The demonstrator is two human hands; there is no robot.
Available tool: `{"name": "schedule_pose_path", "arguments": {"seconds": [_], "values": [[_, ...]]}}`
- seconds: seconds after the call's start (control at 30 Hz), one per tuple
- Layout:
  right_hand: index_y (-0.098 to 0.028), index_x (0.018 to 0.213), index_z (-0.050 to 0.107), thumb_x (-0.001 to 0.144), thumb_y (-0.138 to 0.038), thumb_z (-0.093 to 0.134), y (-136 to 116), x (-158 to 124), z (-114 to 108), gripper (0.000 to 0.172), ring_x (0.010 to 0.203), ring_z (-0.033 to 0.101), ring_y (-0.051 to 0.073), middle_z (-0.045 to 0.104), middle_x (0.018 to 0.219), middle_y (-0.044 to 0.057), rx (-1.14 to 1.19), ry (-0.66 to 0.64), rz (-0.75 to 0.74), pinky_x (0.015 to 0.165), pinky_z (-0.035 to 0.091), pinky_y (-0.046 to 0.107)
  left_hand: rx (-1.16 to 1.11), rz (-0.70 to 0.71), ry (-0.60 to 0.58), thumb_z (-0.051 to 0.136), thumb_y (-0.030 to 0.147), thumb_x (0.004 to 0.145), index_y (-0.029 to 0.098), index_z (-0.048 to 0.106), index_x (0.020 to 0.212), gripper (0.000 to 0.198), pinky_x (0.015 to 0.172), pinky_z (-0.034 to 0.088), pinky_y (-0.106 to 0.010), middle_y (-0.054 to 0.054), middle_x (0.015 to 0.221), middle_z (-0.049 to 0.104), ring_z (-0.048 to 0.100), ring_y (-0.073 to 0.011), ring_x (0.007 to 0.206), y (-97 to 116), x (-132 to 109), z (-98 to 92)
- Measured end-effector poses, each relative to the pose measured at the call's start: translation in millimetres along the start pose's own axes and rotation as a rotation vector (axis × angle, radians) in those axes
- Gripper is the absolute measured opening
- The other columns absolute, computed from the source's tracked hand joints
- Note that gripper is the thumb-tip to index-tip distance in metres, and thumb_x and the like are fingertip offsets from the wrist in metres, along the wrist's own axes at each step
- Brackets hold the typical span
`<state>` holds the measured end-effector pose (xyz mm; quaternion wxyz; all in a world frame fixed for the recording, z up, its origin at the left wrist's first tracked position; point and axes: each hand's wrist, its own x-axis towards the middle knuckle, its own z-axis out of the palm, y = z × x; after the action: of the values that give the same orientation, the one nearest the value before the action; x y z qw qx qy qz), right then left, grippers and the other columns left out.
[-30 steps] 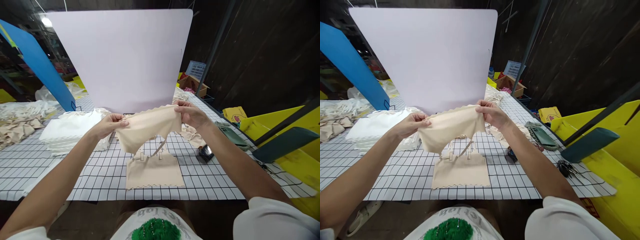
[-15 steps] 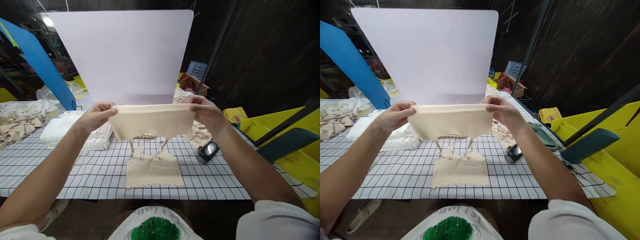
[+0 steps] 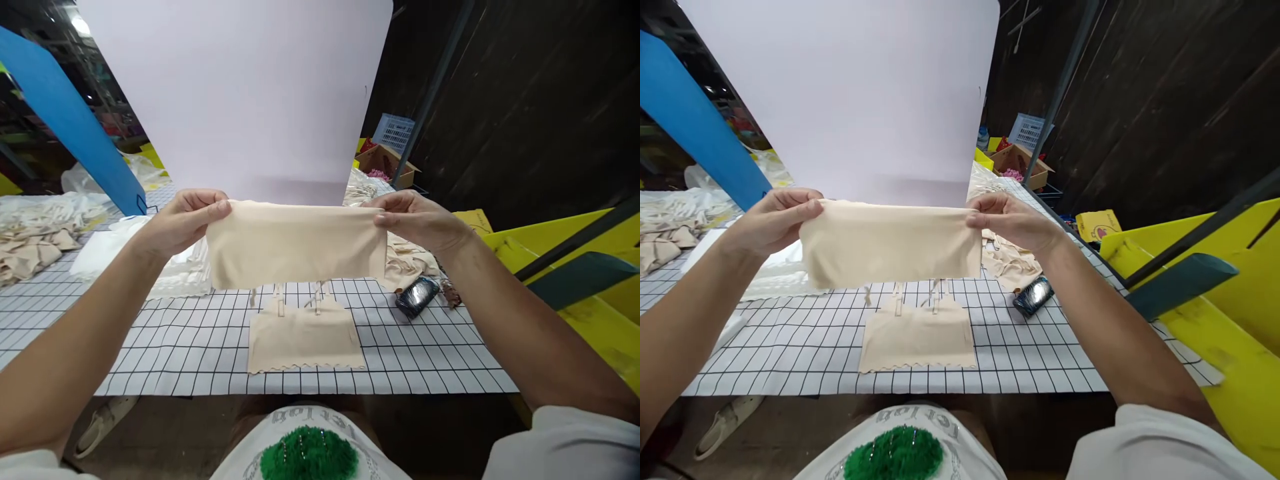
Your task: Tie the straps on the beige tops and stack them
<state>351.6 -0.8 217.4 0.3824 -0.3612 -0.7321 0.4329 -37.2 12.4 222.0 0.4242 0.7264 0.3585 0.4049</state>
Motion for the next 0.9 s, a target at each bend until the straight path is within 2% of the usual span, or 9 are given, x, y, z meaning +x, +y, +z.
{"name": "schedule_pose_path", "arguments": {"seconds": [0.17,0.33,0.43,0.5,0.57,0.63,0.7,0.8,0.9], "values": [[-0.018,0.071,0.073,0.067,-0.056,0.086,20.7,21.7,-14.6,0.041,0.072,0.058,0.016,0.065,0.074,0.003,-0.211,0.042,-0.036,0.066,0.047,0.033,0.386,0.021,-0.018,0.073,0.059,0.078,0.018,0.070,0.074,0.041,0.069,0.049,-0.030,-0.004,0.075,0.067,0.062,-0.0187,0.074,-23.3,22.9,-10.4],[-0.020,0.071,0.071,0.076,-0.047,0.082,37.9,44.5,-27.0,0.029,0.080,0.056,0.019,0.067,0.079,0.003,-0.594,0.193,-0.273,0.077,0.047,0.038,0.895,0.275,0.179,0.077,0.046,0.077,0.020,0.073,0.090,0.029,0.100,0.041,-0.049,-0.004,0.083,0.068,0.061,-0.0281,0.100,-36.6,55.4,-10.2],[-0.023,0.079,0.074,0.082,-0.036,0.078,44.9,35.2,-18.8,0.014,0.092,0.056,0.024,0.070,0.086,0.005,-0.797,0.252,-0.404,0.087,0.046,0.044,1.012,0.391,0.269,0.076,0.037,0.081,0.020,0.070,0.088,0.019,0.104,0.035,-0.056,-0.007,0.092,0.068,0.057,-0.0324,0.111,-41.5,52.5,-2.2],[-0.025,0.089,0.077,0.087,-0.031,0.072,56.8,16.3,-4.2,0.008,0.095,0.056,0.025,0.071,0.086,0.004,-0.853,0.220,-0.411,0.087,0.047,0.045,1.025,0.413,0.288,0.074,0.035,0.083,0.019,0.068,0.087,0.018,0.101,0.038,-0.055,-0.009,0.102,0.067,0.056,-0.0326,0.113,-54.9,34.9,7.9],[-0.026,0.099,0.077,0.091,-0.026,0.065,76.6,-10.5,16.7,0.014,0.095,0.056,0.026,0.071,0.083,0.003,-0.866,0.146,-0.373,0.086,0.047,0.046,0.988,0.398,0.238,0.072,0.033,0.085,0.018,0.067,0.087,0.015,0.094,0.045,-0.049,-0.008,0.106,0.066,0.059,-0.0290,0.107,-79.3,5.6,23.6],[-0.027,0.104,0.077,0.094,-0.022,0.062,101.5,-41.3,40.7,0.018,0.095,0.056,0.026,0.073,0.083,0.002,-0.867,0.044,-0.313,0.089,0.046,0.049,0.878,0.376,0.110,0.065,0.025,0.089,0.019,0.065,0.086,0.006,0.081,0.051,-0.038,-0.005,0.093,0.067,0.062,-0.0228,0.091,-110.9,-30.8,44.7],[-0.026,0.107,0.075,0.093,-0.018,0.061,126.6,-71.3,64.1,0.021,0.097,0.057,0.026,0.076,0.089,0.002,-0.871,-0.041,-0.252,0.099,0.041,0.056,0.793,0.344,0.019,0.055,0.013,0.090,0.019,0.064,0.087,0.011,0.072,0.053,-0.032,-0.004,0.084,0.067,0.063,-0.0196,0.081,-142.6,-67.9,68.5],[-0.021,0.096,0.073,0.090,-0.011,0.060,154.3,-106.5,90.4,0.018,0.104,0.057,0.028,0.076,0.102,0.006,-0.892,-0.103,-0.188,0.102,0.036,0.062,0.774,0.331,-0.002,0.049,0.003,0.087,0.017,0.066,0.101,0.026,0.070,0.054,-0.029,-0.007,0.091,0.068,0.065,-0.0198,0.085,-175.9,-111.5,98.7],[-0.019,0.086,0.069,0.090,-0.010,0.058,164.7,-127.8,104.9,0.015,0.105,0.056,0.028,0.075,0.102,0.007,-0.874,-0.056,-0.193,0.102,0.037,0.061,0.788,0.359,0.001,0.045,-0.005,0.082,0.017,0.067,0.101,0.036,0.068,0.053,-0.027,-0.007,0.091,0.065,0.064,-0.0191,0.083,-187.1,-136.0,113.7]]}}
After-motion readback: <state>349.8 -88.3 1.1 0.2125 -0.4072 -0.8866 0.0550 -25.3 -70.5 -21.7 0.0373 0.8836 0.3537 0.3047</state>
